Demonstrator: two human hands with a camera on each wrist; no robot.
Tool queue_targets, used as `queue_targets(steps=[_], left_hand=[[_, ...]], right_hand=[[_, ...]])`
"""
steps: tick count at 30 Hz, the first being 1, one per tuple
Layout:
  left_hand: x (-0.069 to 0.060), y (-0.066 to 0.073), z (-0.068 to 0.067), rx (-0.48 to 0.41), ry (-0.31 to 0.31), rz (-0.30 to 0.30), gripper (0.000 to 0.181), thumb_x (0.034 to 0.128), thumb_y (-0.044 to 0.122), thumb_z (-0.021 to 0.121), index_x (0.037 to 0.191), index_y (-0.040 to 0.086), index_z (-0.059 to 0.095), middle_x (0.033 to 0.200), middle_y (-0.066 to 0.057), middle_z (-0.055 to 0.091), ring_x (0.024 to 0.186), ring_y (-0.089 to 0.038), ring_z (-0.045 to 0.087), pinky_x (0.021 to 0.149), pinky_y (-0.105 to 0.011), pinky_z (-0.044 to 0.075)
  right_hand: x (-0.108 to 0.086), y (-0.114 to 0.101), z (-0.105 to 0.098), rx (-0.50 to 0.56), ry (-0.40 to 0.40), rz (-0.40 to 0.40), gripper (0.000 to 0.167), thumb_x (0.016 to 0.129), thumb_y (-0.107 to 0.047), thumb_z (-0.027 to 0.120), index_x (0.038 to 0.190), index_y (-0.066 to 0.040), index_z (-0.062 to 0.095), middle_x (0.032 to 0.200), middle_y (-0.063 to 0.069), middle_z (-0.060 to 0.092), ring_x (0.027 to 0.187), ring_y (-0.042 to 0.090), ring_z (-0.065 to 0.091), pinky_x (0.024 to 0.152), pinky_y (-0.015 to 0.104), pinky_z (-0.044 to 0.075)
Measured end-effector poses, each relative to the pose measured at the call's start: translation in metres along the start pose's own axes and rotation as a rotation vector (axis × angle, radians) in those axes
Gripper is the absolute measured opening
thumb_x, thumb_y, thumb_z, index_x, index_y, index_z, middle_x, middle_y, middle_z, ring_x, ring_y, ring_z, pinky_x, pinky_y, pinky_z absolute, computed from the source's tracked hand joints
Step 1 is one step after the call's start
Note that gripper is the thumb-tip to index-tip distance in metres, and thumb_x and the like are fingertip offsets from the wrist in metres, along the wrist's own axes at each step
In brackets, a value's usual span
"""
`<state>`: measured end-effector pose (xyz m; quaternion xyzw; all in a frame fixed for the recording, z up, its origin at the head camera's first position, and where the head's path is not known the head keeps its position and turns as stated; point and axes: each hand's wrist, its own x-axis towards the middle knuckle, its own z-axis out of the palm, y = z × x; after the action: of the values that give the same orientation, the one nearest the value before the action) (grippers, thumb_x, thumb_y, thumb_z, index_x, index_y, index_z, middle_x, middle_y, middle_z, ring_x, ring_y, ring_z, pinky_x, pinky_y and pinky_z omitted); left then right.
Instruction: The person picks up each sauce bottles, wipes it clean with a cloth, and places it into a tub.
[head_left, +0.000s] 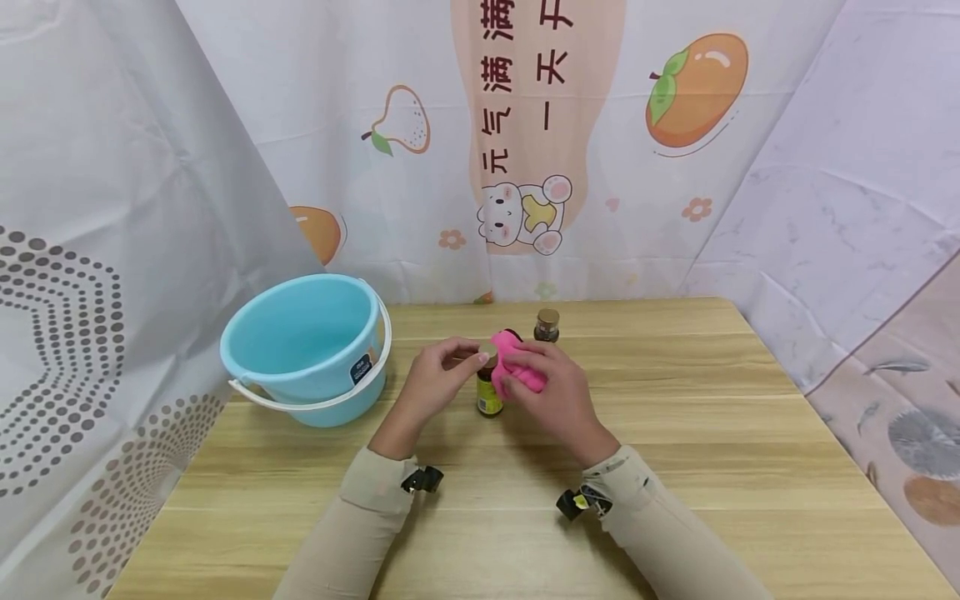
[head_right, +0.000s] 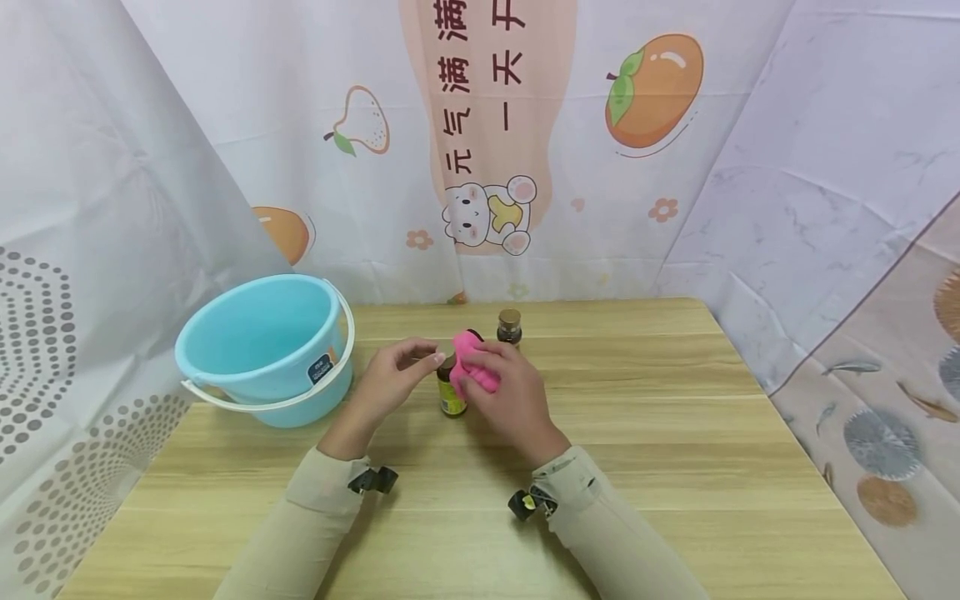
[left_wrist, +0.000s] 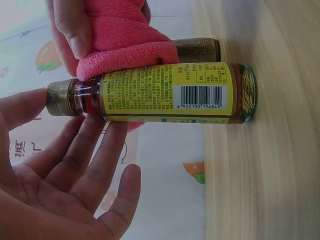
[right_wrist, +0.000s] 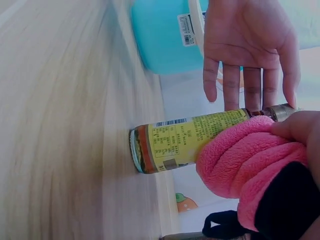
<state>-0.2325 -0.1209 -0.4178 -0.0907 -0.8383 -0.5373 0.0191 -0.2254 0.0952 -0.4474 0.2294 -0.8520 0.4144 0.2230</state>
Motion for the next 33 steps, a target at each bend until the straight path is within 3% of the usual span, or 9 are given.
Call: queue_targets(steps=[8,15,23,29,33], left_hand=[[-0.0005,-0.0011,0.0005,0.016,0.01,-0.011,0.032,0.0968,0.046,0.071,0.116,0.02,0.076,0.117,0.001,0.075,0.109,-0.021,0.071,0.091,-0.044,0.06],[0.0001,-0.0022,0.0003,0.016,0.009,0.016,0.035,0.0973,0.047,0.07,0.119,0.02,0.075,0.12,0.001,0.074,0.111,-0.022,0.071,0.093,-0.044,0.06],[-0.0013,-0.0036,0.0002,0.009,0.008,-0.005,0.038,0.0965,0.05,0.07,0.12,0.02,0.074,0.121,0.001,0.074,0.114,-0.021,0.07,0.095,-0.044,0.059],[-0.0018,-0.0044,-0.0005,0.002,0.013,-0.005,0.033,0.0981,0.043,0.07,0.121,0.02,0.074,0.121,0.001,0.074,0.114,-0.021,0.069,0.096,-0.046,0.058],[-0.0005,-0.0042,0.0002,-0.004,0.008,0.015,0.031,0.099,0.04,0.07,0.122,0.019,0.074,0.121,0.001,0.074,0.114,-0.022,0.069,0.096,-0.047,0.058]], right_hand=[[-0.0026,-0.0013,0.0026,-0.13,-0.127,0.061,0.042,0.092,-0.031,0.079,0.131,-0.016,0.073,0.129,0.004,0.066,0.099,0.018,0.067,0.074,0.03,0.056],[-0.004,-0.0004,0.0032,-0.161,-0.143,0.077,0.042,0.093,-0.034,0.078,0.131,-0.017,0.073,0.128,0.005,0.066,0.092,0.017,0.066,0.071,0.029,0.054],[-0.0059,0.0027,0.0059,-0.177,-0.157,0.095,0.041,0.092,-0.032,0.08,0.129,-0.016,0.074,0.123,0.008,0.069,0.091,0.02,0.067,0.071,0.033,0.056],[-0.0076,0.0054,0.0089,-0.203,-0.245,0.153,0.041,0.09,-0.034,0.079,0.127,-0.016,0.076,0.124,0.01,0.07,0.096,0.024,0.069,0.077,0.039,0.058],[-0.0086,0.007,0.009,-0.198,-0.263,0.183,0.043,0.09,-0.035,0.08,0.128,-0.015,0.075,0.125,0.01,0.07,0.098,0.026,0.069,0.08,0.042,0.058]])
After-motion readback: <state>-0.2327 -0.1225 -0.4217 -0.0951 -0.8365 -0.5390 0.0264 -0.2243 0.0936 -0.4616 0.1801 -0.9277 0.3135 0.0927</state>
